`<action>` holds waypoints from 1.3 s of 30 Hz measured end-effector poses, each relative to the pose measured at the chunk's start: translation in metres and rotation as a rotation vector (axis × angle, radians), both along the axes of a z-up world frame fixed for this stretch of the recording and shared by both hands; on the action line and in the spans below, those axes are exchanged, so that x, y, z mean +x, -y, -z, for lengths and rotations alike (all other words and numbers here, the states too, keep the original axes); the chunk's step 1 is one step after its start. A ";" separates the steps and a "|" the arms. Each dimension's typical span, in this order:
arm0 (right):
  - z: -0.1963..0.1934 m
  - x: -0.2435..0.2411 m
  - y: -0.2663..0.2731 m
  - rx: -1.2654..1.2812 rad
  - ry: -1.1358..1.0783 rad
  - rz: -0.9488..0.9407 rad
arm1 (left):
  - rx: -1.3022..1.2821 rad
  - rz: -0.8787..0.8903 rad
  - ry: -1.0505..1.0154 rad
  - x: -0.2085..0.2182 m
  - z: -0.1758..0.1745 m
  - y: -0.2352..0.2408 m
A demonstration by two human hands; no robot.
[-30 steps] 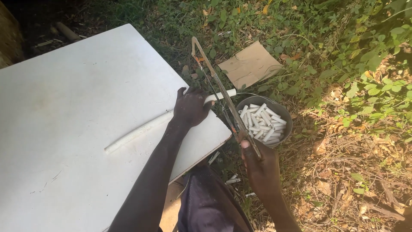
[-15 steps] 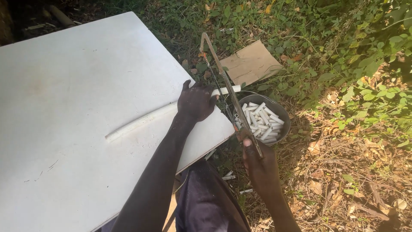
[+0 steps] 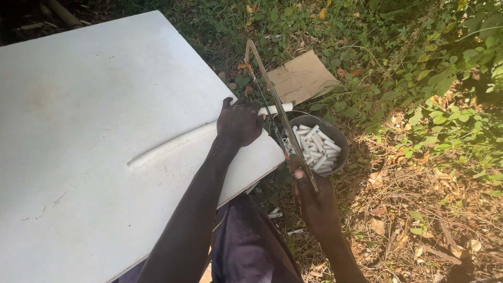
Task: Cutting white plastic pipes into small segments using a manual hacksaw on a makeshift workbench.
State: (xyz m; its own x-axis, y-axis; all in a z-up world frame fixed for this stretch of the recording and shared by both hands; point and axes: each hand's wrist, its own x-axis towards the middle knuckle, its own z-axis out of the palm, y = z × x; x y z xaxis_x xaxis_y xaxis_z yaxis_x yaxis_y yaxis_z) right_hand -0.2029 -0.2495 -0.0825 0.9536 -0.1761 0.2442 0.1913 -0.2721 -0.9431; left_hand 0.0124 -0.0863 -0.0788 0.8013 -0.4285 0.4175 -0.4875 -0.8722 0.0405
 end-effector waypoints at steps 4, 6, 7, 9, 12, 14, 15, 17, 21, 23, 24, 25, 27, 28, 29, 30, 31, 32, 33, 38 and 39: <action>0.000 0.000 -0.001 -0.008 -0.016 0.003 | -0.001 -0.004 0.037 0.002 0.003 0.000; -0.003 -0.001 -0.004 -0.049 0.002 0.002 | 0.002 -0.005 0.059 0.002 0.002 -0.001; -0.005 -0.003 -0.005 -0.074 -0.011 0.007 | -0.003 -0.002 0.035 0.000 0.000 -0.001; -0.006 -0.004 -0.006 -0.099 -0.023 0.011 | -0.008 -0.001 0.012 -0.001 -0.002 -0.001; -0.003 -0.004 -0.006 -0.134 0.095 -0.035 | -0.035 0.007 0.030 0.000 0.000 -0.002; -0.002 -0.005 -0.006 -0.092 0.053 -0.019 | -0.040 0.015 0.016 0.000 0.001 -0.001; -0.004 -0.005 -0.004 -0.094 0.052 -0.018 | -0.043 0.016 0.015 -0.001 -0.002 -0.001; -0.008 -0.004 -0.002 -0.115 0.028 -0.002 | -0.056 0.025 -0.107 -0.003 -0.009 -0.001; -0.006 -0.001 0.000 -0.079 0.011 0.007 | -0.082 0.057 -0.048 0.012 0.002 -0.004; -0.011 -0.001 -0.003 -0.018 0.010 -0.019 | -0.048 0.042 0.002 0.013 0.003 -0.004; -0.010 0.000 -0.002 -0.019 0.010 -0.017 | -0.049 0.043 0.003 0.011 0.001 -0.003; -0.009 0.000 -0.002 -0.014 0.010 -0.018 | -0.041 0.036 0.007 0.009 0.000 -0.003; -0.007 0.001 0.000 -0.011 0.004 -0.018 | -0.036 0.029 0.005 0.006 -0.001 -0.001; -0.006 0.000 0.000 -0.005 -0.016 -0.011 | -0.011 0.013 -0.023 0.004 -0.001 0.000; -0.007 0.001 0.000 0.003 -0.030 -0.006 | 0.017 -0.004 -0.045 0.004 -0.004 0.000; -0.009 0.004 -0.002 0.005 -0.031 -0.008 | 0.018 -0.006 -0.046 -0.002 -0.014 -0.001; -0.011 0.004 -0.001 -0.034 0.042 -0.021 | 0.054 -0.055 -0.106 -0.008 -0.023 0.000; -0.013 0.005 -0.001 -0.074 0.116 -0.035 | 0.090 -0.103 -0.166 -0.015 -0.032 0.002; -0.013 0.004 -0.001 -0.073 0.113 -0.034 | 0.091 -0.102 -0.168 -0.014 -0.031 0.002; -0.013 -0.008 -0.002 -0.043 0.101 -0.047 | 0.063 -0.098 -0.156 -0.011 -0.024 0.004; -0.005 -0.014 0.004 -0.047 0.099 -0.046 | 0.060 -0.096 -0.157 -0.011 -0.026 0.004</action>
State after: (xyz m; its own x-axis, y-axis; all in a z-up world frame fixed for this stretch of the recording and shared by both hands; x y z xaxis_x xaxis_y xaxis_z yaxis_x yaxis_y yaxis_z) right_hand -0.2170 -0.2532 -0.0775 0.9311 -0.1188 0.3448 0.2964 -0.3043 -0.9053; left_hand 0.0013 -0.0907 -0.0532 0.8930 -0.3671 0.2602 -0.3937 -0.9175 0.0565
